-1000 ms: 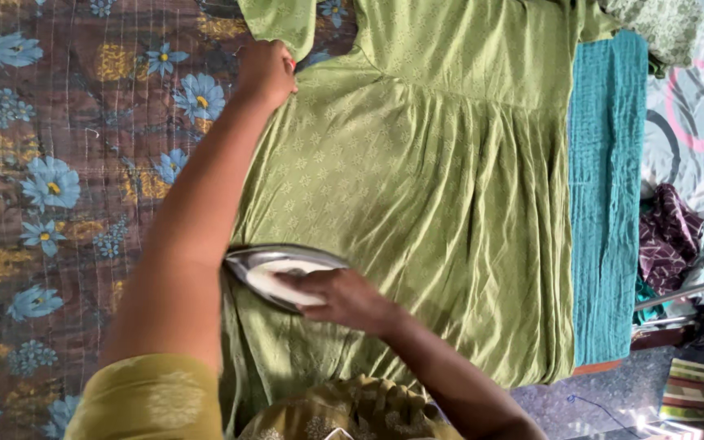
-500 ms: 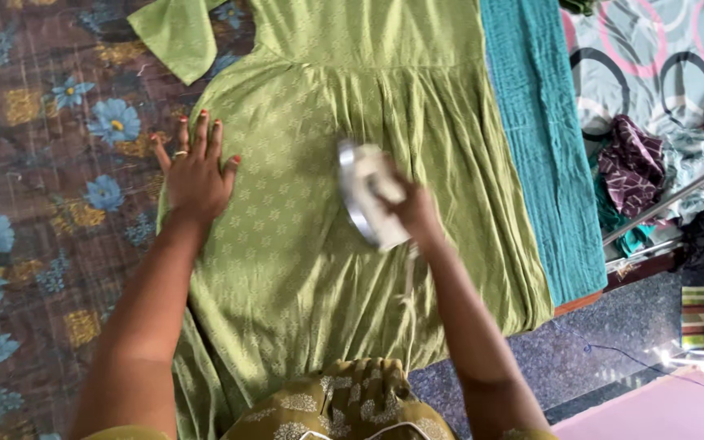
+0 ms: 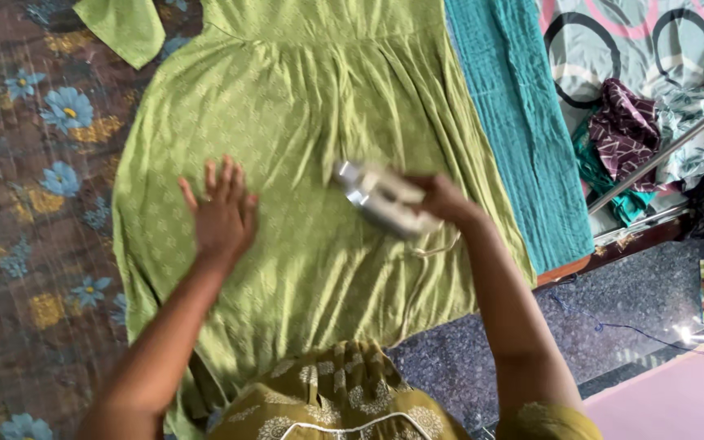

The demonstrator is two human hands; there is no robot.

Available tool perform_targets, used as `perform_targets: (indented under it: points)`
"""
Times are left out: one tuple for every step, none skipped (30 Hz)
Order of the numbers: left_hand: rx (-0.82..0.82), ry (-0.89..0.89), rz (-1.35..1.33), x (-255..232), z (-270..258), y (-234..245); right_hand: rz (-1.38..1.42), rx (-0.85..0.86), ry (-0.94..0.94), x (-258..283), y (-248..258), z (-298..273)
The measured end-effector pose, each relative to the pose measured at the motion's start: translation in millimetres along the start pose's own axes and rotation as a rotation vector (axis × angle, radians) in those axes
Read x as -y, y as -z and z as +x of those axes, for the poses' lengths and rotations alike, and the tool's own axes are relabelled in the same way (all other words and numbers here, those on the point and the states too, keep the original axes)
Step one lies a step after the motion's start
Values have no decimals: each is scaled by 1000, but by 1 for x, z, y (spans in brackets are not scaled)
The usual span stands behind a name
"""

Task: The person irons a light green patterned dress on a table. They use a white electric iron to smooth the fabric, systematically working on the sleeves, bodice, and skirt sections. The person frequently adjusts and repositions the dress to ensure all areas are covered.

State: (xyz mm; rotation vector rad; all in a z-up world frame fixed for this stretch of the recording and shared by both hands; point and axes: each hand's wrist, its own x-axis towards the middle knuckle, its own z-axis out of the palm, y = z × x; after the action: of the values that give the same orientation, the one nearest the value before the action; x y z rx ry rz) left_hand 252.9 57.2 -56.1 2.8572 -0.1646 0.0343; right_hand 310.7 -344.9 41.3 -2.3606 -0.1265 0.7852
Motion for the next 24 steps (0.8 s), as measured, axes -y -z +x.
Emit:
perform_targets:
  points:
    - [-8,-15,-19,-16,-15,-4,-65,133,-89,8,-9,-17]
    - [-16,-30,-37,-30,-28,-8,-97,216,46,13,-18,-34]
    - [-23,-45,-54,-43,-39,-12,-129,297,183,15,-28,-49]
    - [-40,-44,-100,-55,-48,-16,-58,328,160,13,-38,-66]
    - [-61,-44,-145,-67,-53,-20,11,356,138,13,-49,-77]
    - [-82,-45,-190,-78,-56,-24,-37,342,183,12,-56,-83]
    - [-98,-48,-214,-88,-57,-29,-84,325,226,11,-61,-89]
    - [-114,-50,-238,-98,-56,-34,-131,308,268,8,-63,-93]
    - [-129,-53,-266,-108,-56,-40,-102,250,276,3,-61,-96]
    - [-126,-41,-224,-118,-57,-46,-73,191,284,-2,-56,-95]
    - [-127,-29,-183,-127,-55,-50,-47,130,294,-9,-48,-93]
    - [-128,-17,-141,-133,-53,-52,56,52,215,-18,-38,-92]
    - [-74,9,-64,-137,-54,-52,157,-26,137,-31,-28,-91]
    - [-20,35,12,-137,-56,-50,259,-105,58,-47,-18,-86]
    - [36,63,89,-138,-58,-49,224,-211,-1,-66,-5,-74]
    - [35,66,97,-139,-59,-50,188,-318,-61,-89,9,-59]
    - [32,70,105,-138,-59,-50,275,-381,-51,-112,21,-44]
    - [30,74,112,-136,-60,-52,363,-444,-42,-137,35,-32]
    - [5,57,115,-135,-60,-53,362,-477,59,-162,52,-21]
    - [-21,40,118,-134,-59,-55,361,-509,161,-182,68,-11]
    - [-47,22,122,-134,-59,-57,368,-525,228,-196,82,-1]
    - [-27,47,147,-134,-58,-58,376,-540,294,-205,92,8]
    - [-2,69,172,-135,-58,-59,385,-555,356,-211,95,10]
    - [23,91,196,-137,-61,-60,356,-525,329,-212,97,7]
